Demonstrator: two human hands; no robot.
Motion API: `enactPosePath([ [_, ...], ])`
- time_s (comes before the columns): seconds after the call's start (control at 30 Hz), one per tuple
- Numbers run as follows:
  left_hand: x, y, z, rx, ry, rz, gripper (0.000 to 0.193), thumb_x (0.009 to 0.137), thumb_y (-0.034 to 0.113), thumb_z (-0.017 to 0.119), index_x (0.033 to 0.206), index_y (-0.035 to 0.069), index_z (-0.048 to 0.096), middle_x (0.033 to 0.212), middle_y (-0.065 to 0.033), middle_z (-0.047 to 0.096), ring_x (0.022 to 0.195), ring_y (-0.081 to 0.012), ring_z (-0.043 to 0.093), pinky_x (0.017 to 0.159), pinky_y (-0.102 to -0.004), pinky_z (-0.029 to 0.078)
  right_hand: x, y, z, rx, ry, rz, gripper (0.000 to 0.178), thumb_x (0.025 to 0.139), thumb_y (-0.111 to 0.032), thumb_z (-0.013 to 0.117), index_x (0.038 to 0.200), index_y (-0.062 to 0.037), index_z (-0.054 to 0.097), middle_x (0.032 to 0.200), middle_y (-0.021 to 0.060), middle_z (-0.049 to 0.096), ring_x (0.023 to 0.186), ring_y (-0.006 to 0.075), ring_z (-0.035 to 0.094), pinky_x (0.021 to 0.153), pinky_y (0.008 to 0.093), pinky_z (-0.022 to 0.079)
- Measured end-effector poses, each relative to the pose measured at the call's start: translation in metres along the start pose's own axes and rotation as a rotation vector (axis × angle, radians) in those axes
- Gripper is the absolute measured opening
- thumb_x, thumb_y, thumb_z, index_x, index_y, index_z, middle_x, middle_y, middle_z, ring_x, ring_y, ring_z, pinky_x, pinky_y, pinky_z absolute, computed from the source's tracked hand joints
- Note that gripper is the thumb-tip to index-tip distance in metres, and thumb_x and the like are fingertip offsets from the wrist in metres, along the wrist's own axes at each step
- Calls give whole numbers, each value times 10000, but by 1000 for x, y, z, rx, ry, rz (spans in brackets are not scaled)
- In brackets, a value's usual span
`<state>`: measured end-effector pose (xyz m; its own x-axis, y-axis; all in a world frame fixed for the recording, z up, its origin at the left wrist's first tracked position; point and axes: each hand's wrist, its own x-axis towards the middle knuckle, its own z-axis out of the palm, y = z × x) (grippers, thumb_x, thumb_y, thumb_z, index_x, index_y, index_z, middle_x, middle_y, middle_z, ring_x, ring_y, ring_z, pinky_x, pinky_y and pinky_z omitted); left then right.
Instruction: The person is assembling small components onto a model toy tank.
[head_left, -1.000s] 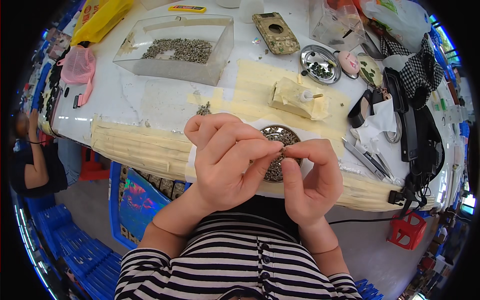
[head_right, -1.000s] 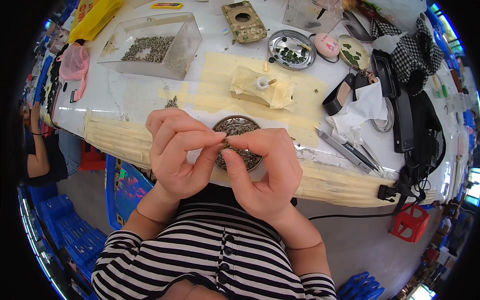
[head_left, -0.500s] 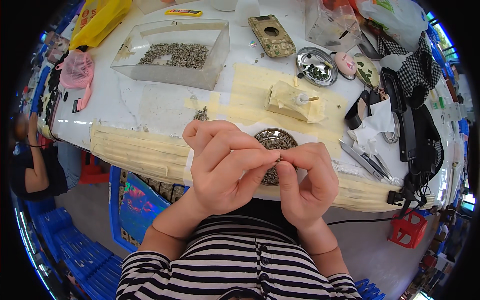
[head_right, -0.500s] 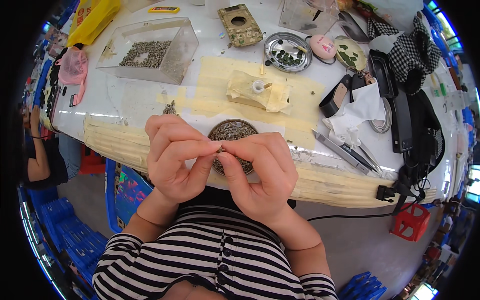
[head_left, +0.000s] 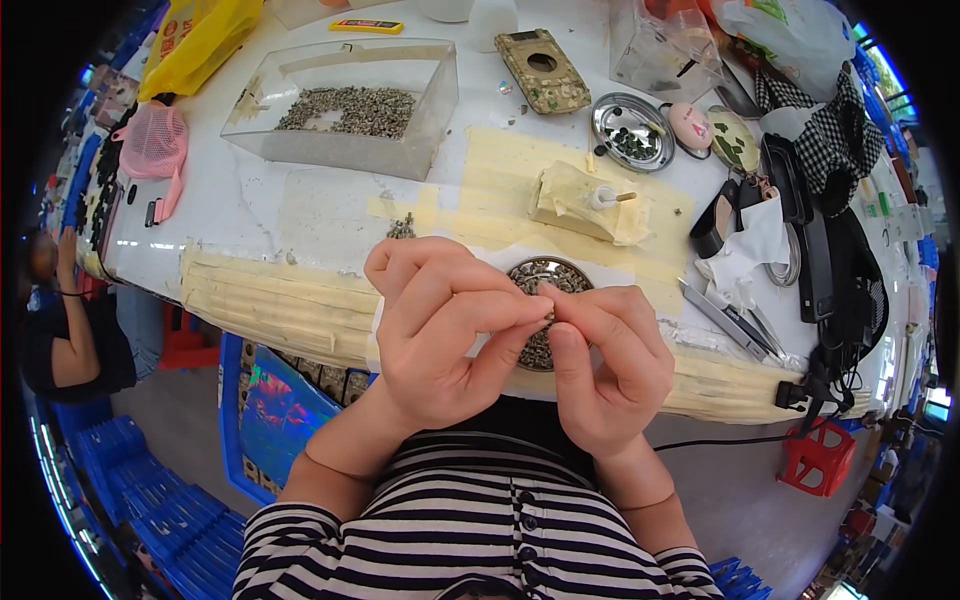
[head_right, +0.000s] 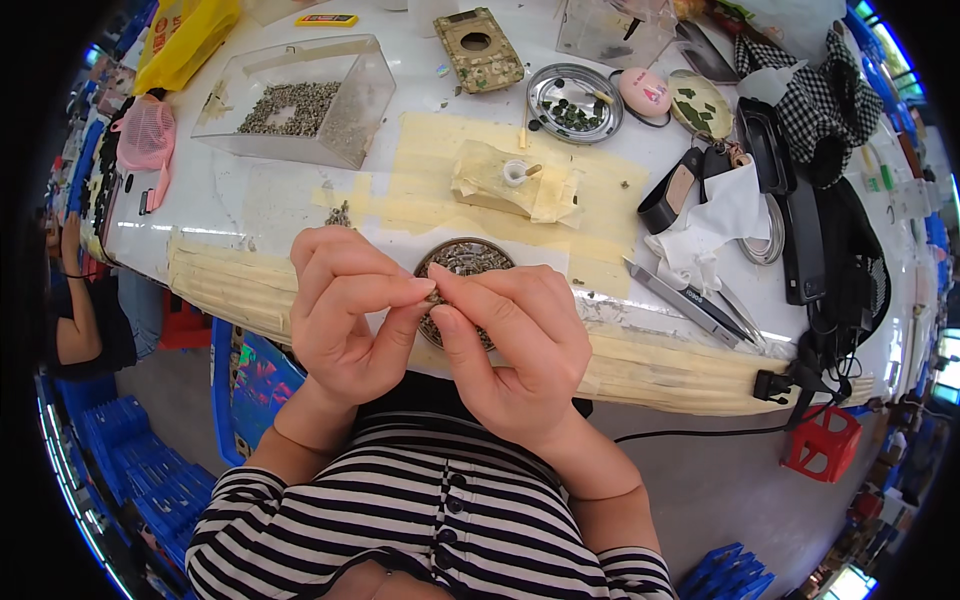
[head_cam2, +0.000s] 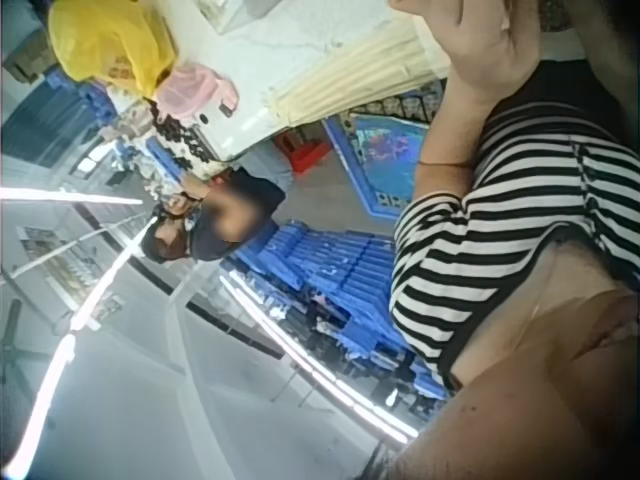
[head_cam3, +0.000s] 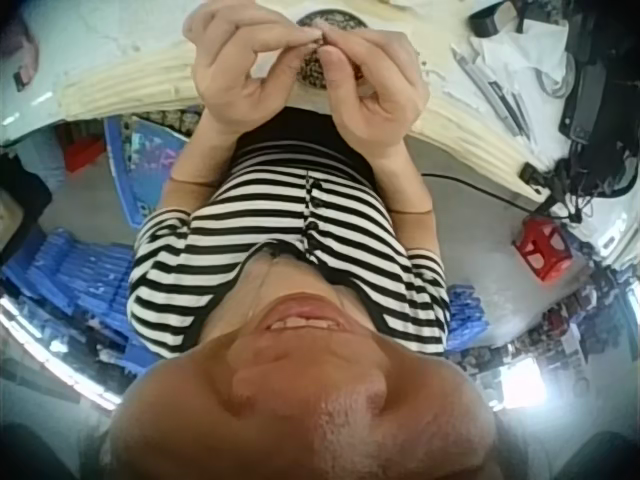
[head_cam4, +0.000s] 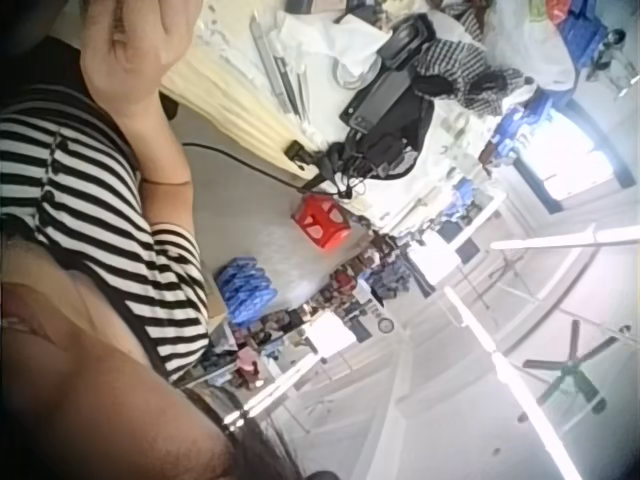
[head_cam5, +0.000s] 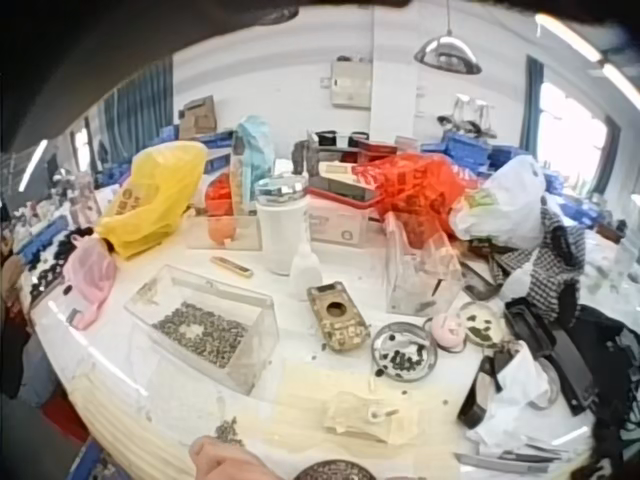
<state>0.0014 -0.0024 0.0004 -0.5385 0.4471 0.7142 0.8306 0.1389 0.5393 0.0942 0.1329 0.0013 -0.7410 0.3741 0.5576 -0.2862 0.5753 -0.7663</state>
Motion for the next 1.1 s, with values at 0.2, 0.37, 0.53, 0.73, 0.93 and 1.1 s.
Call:
enactPosePath([
  [0.2, 0, 0, 2, 22, -7, 37, 232, 700, 95, 816, 908, 161, 738, 878, 42, 642, 857, -191, 546, 825, -356, 312, -1, 3, 0, 17, 27, -13, 239, 766, -11, 777, 1004, -16, 759, 816, 80, 676, 699, 213, 587, 644, 300, 452],
  [0.37, 0, 0, 3, 58, 9, -5, 228, 694, 82, 812, 897, 150, 734, 867, 35, 638, 856, -200, 546, 833, -361, 314, -1, 0, -3, -14, 76, -91, 276, 745, 9, 788, 1018, -19, 762, 814, 63, 673, 698, 203, 583, 636, 295, 448],
  [0.53, 0, 1, 1, 33, 7, -16, 228, 688, 63, 806, 888, 142, 730, 858, 27, 633, 853, -202, 547, 829, -361, 318, -1, 2, -2, -46, 37, -85, 300, 736, 10, 793, 1033, -25, 766, 844, 50, 680, 703, 198, 583, 640, 295, 447],
  [0.73, 0, -1, 3, 38, 16, -14, 239, 690, 58, 808, 899, 142, 730, 858, 26, 633, 851, -197, 548, 817, -357, 317, 1, -1, -2, -58, 55, -130, 311, 731, 1, 798, 1039, -34, 770, 841, 46, 684, 706, 194, 586, 651, 295, 443],
  [0.93, 0, -1, 2, 13, 21, -14, 246, 693, 57, 811, 909, 145, 732, 862, 31, 637, 844, -193, 546, 812, -353, 316, 0, 0, -1, -66, 47, -103, 305, 726, -5, 803, 1027, -37, 772, 840, 46, 685, 709, 192, 589, 657, 294, 442],
  [1.1, 0, 1, -1, 1, 3, -8, 246, 698, 77, 820, 918, 154, 742, 871, 46, 642, 844, -184, 544, 810, -348, 314, -1, 0, 1, -14, 34, -30, 279, 736, -1, 796, 1013, -26, 769, 838, 63, 683, 710, 200, 590, 657, 298, 451],
])
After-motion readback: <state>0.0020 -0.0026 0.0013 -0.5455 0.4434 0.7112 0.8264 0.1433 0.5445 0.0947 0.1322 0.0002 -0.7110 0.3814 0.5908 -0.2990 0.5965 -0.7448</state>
